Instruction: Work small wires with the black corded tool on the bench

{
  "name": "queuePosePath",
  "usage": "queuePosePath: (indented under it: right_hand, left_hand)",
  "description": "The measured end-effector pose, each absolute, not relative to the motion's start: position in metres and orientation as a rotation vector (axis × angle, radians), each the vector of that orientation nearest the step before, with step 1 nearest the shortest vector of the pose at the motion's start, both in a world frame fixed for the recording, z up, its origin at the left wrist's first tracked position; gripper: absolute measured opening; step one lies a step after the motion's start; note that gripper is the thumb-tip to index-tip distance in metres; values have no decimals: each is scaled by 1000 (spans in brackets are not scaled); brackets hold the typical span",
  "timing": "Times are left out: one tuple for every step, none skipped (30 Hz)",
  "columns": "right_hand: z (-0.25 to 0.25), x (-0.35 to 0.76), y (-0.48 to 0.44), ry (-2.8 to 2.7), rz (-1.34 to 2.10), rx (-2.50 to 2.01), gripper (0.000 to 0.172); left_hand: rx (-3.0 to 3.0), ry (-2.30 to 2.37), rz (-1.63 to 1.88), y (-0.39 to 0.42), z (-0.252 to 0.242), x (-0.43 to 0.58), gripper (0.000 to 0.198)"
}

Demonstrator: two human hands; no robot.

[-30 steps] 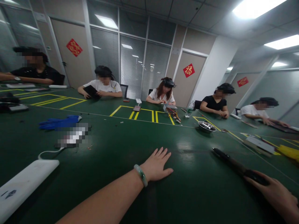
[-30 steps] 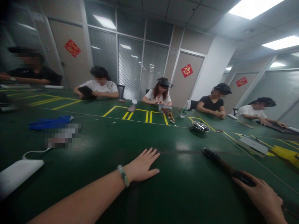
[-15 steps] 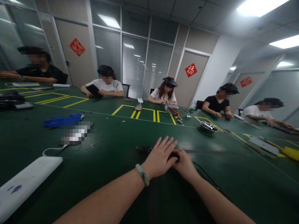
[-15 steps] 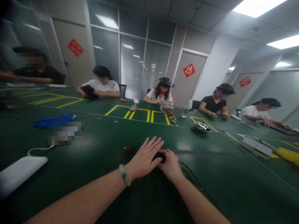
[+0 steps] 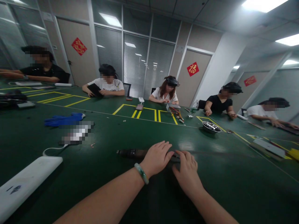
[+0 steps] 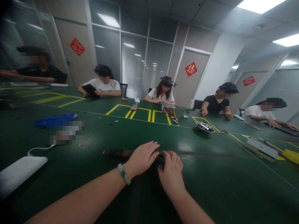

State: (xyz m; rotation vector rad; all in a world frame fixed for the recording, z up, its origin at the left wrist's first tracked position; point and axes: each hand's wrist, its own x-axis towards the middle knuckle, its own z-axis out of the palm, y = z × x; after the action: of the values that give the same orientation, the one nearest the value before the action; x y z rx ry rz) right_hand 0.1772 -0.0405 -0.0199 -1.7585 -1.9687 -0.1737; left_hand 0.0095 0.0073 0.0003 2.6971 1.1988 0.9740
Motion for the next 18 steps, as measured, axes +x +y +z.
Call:
queuePosePath:
  right_hand:
    - [-23,184,-51,-1944,-225,-1820,39]
    - [-26,190,-59,-1941,-252,-1859,33]
    - [-28,196,-66,-1957,-249,-1873,29]
    - [-31,202,-70,-1986,-221,-1869,25]
    - [-32,207,-72,-2026,-169,-1850,21]
    - [-32,213,-71,-2070,-101,-1821,18]
    - [-31,219,-69,-2111,-24,-1785,15]
    - [-30,227,-65,-2146,54,-1744,14]
    - [-28,234,-59,-2173,125,-1700,14]
    - [-26,243,-51,-2187,182,-1657,14]
    - [-25,250,-42,-2188,227,-1613,14]
    - [-24,257,-32,-2168,256,-1578,14]
    - [-23,263,-22,-2121,273,-1556,14]
    - [-23,267,-11,-2036,287,-1551,15]
    - [-23,268,-1,-1929,298,-1561,16]
    - [-22,267,8,-1817,307,-1579,17]
    - [-22,264,15,-1718,314,-1598,18]
    - [-22,260,19,-1649,321,-1615,19]
  left_hand:
    - [2712,1188,943,7,-1,10,39]
    - [2731,1176,901,6,-1,11,38]
    - [2752,1164,853,6,-3,12,38]
    - [2773,1157,804,6,-4,12,38]
    - [2789,1156,759,6,-4,13,38]
    - [2800,1160,722,6,-5,13,36]
    - [2808,1164,692,7,-5,13,33]
    - [2812,1168,670,8,-5,13,30]
    - [2814,1170,658,8,-4,13,28]
    - [2815,1167,647,9,-3,13,27]
    - [2815,1161,638,9,-2,13,25]
    - [2814,1156,631,9,0,13,24]
    - [2813,1151,625,9,1,13,23]
    - [2808,1154,621,9,2,13,22]
    - [2801,1161,617,9,3,13,21]
    - [2793,1171,615,9,3,13,21]
    - [2786,1178,615,9,3,14,22]
    - [2781,1183,613,9,2,14,22]
